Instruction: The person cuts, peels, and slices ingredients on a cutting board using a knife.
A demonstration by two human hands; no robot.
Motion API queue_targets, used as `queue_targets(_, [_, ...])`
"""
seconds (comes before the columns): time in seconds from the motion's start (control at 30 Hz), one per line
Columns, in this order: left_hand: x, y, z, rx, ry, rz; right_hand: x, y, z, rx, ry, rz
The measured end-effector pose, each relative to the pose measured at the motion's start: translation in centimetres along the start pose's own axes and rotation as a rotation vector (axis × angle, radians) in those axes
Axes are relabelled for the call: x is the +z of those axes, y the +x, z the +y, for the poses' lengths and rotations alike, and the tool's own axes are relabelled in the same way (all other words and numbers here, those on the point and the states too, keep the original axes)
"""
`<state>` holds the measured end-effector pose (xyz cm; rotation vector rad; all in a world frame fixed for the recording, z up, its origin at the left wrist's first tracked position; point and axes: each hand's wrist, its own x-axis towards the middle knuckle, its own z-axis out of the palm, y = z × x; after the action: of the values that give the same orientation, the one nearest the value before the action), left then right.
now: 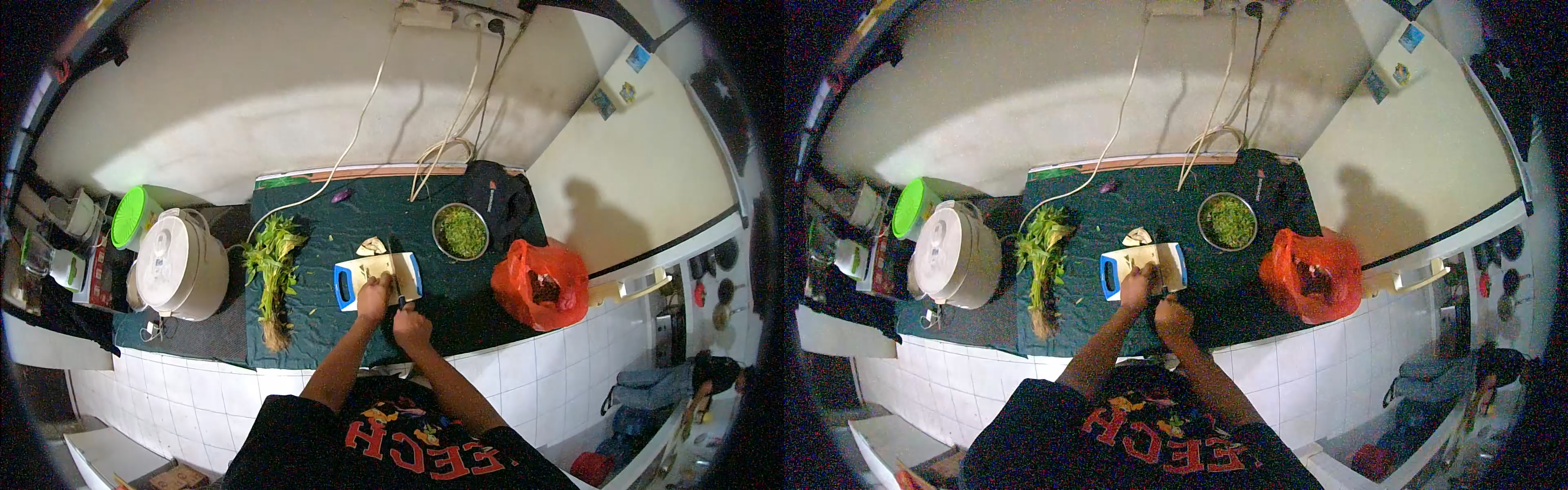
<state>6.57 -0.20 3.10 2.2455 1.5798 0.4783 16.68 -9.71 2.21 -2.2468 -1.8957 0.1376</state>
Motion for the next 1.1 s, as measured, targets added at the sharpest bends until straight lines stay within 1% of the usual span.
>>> queue_targets(0.03, [0.2, 0.0, -0.1, -0.016, -0.024, 0.004, 0.2, 0.2, 0.3, -0.110, 0.003, 0.053])
queue_targets(0.07, [0.4, 0.0, -0.2, -0.014, -0.025, 0.003, 0.4, 0.0, 0.1, -0.108, 0.002, 0.053])
queue_targets(0.13, [0.1, 0.0, -0.1, -0.002, -0.052, 0.025, -1.2, -0.2, -1.7, 0.092, -0.051, -0.071])
queue_targets(0.23, [0.2, 0.0, -0.3, -0.006, -0.021, 0.001, -1.3, -1.1, -1.7, 0.104, 0.026, -0.118])
queue_targets(0.37, [0.7, 0.0, -0.5, -0.015, -0.046, 0.008, -0.8, 0.1, -0.9, 0.126, 0.044, -0.113])
queue_targets(0.43, [0.5, 0.0, -0.2, -0.056, -0.086, -0.055, -0.7, 0.3, -0.3, -0.061, 0.069, -0.055])
queue_targets(0.47, [0.4, 0.1, 0.0, -0.055, -0.086, -0.056, -0.5, 0.2, -0.4, -0.060, 0.069, -0.056])
queue_targets(0.53, [0.4, 0.0, 0.0, -0.065, -0.074, -0.043, -0.4, -0.1, -1.4, 0.104, -0.022, -0.147])
queue_targets(0.57, [0.3, -0.1, -0.1, -0.066, -0.072, -0.045, -0.4, -0.2, -1.4, 0.105, -0.020, -0.149])
queue_targets(0.67, [0.1, -0.2, -0.2, -0.035, -0.094, -0.020, -0.3, -0.2, -1.1, 0.159, 0.041, -0.121])
queue_targets(0.73, [0.0, -0.4, -0.1, -0.002, -0.128, 0.038, -0.7, 0.2, -0.8, 0.100, 0.058, -0.096])
queue_targets(0.87, [0.1, -0.8, 0.2, -0.011, -0.147, 0.038, -0.9, -0.2, -1.2, 0.038, 0.080, -0.073])
queue_targets(0.93, [0.2, -0.9, 0.0, 0.027, -0.109, 0.090, -0.5, -0.6, -1.5, 0.123, 0.021, -0.113])
queue_targets(1.07, [0.9, -0.9, -0.2, -0.031, -0.150, 0.104, -0.9, -0.1, -1.1, 0.136, 0.035, -0.112])
queue_targets(1.1, [0.9, -0.9, -0.2, -0.043, -0.159, 0.108, -1.2, -0.1, -1.0, 0.086, 0.047, -0.056])
